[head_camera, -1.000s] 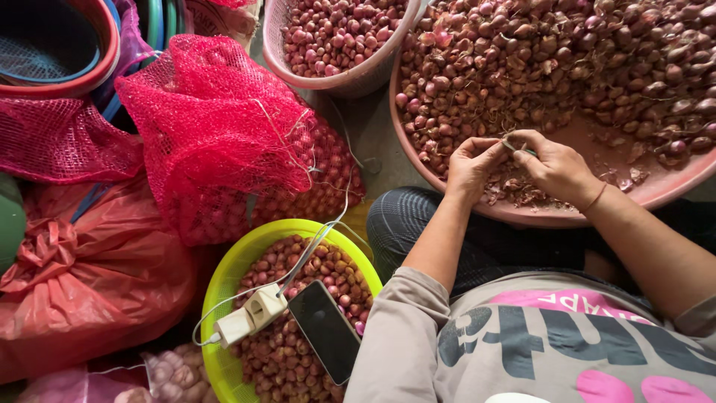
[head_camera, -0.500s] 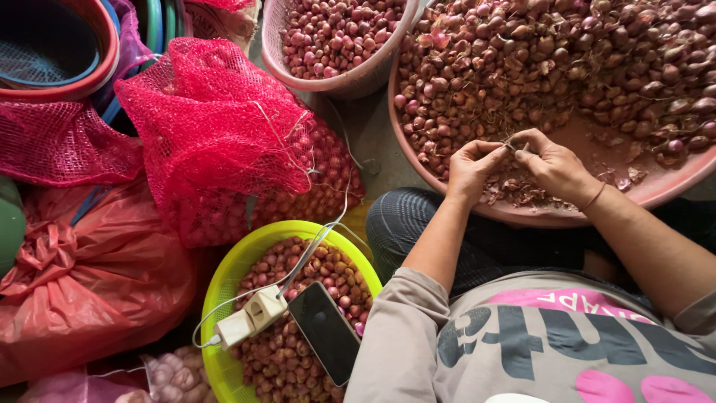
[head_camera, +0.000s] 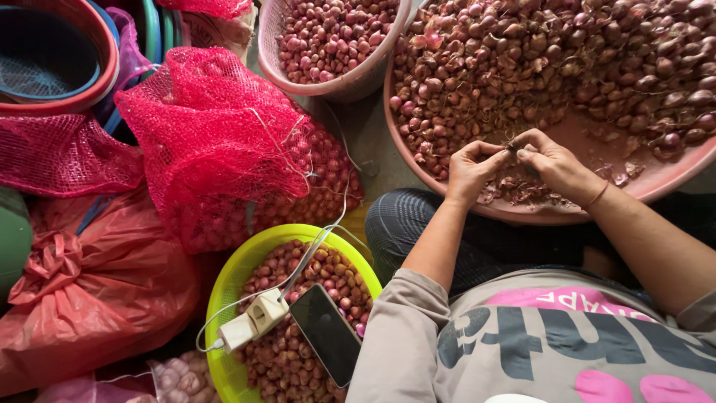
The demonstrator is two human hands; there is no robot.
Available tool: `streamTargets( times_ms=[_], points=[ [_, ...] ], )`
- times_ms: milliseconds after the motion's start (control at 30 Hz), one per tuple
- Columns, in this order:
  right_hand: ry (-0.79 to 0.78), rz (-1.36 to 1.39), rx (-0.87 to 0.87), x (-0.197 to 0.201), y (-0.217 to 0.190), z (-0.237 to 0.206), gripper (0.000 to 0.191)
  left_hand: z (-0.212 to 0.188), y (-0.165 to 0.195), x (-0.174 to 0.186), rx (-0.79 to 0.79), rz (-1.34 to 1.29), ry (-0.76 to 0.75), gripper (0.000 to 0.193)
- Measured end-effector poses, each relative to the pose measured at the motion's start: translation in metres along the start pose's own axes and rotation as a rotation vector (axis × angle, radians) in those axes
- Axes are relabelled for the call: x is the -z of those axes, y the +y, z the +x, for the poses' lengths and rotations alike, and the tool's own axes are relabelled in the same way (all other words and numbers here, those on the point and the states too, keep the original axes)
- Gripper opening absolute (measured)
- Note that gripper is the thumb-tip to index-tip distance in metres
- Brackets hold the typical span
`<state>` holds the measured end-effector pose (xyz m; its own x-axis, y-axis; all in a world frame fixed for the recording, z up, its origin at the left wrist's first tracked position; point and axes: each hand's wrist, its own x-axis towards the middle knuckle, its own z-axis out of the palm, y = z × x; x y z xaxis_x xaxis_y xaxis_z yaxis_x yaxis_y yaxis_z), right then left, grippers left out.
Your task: The person sits on the floor in front of a large basin of unpeeled shallots. They pick up shallots one at a time, remove the dry outer skins by hand and with a small green peeler, drop the peeled shallots into a yellow basin, and discard the skins.
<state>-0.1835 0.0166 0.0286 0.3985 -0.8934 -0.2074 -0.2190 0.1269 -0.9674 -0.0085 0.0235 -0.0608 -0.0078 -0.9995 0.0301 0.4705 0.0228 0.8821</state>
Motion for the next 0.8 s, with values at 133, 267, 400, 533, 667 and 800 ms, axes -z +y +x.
streamTargets(
  times_ms=[133, 267, 400, 533, 667, 800],
  points=[
    [0.008, 0.034, -0.032, -0.001, 0.001, -0.001, 0.021, -0.001, -0.001, 0.001, -0.009, 0.058, -0.002, 0.016],
    [0.016, 0.035, -0.041, -0.002, 0.002, -0.002, 0.020, -0.003, -0.002, -0.001, -0.026, 0.114, -0.007, 0.016],
    [0.080, -0.078, -0.015, -0.003, -0.001, -0.001, 0.022, -0.008, -0.006, -0.010, -0.052, 0.189, -0.089, 0.015],
    [0.137, 0.089, -0.079, 0.001, -0.007, 0.001, 0.036, -0.010, -0.003, -0.011, -0.183, 0.229, -0.091, 0.016],
    [0.179, 0.001, 0.106, 0.001, -0.009, -0.005, 0.055, -0.008, -0.002, -0.010, -0.122, 0.335, -0.067, 0.026],
    [0.254, -0.031, 0.190, -0.003, -0.008, -0.007, 0.049, -0.006, -0.009, -0.011, -0.048, 0.276, -0.066, 0.034]
  ],
)
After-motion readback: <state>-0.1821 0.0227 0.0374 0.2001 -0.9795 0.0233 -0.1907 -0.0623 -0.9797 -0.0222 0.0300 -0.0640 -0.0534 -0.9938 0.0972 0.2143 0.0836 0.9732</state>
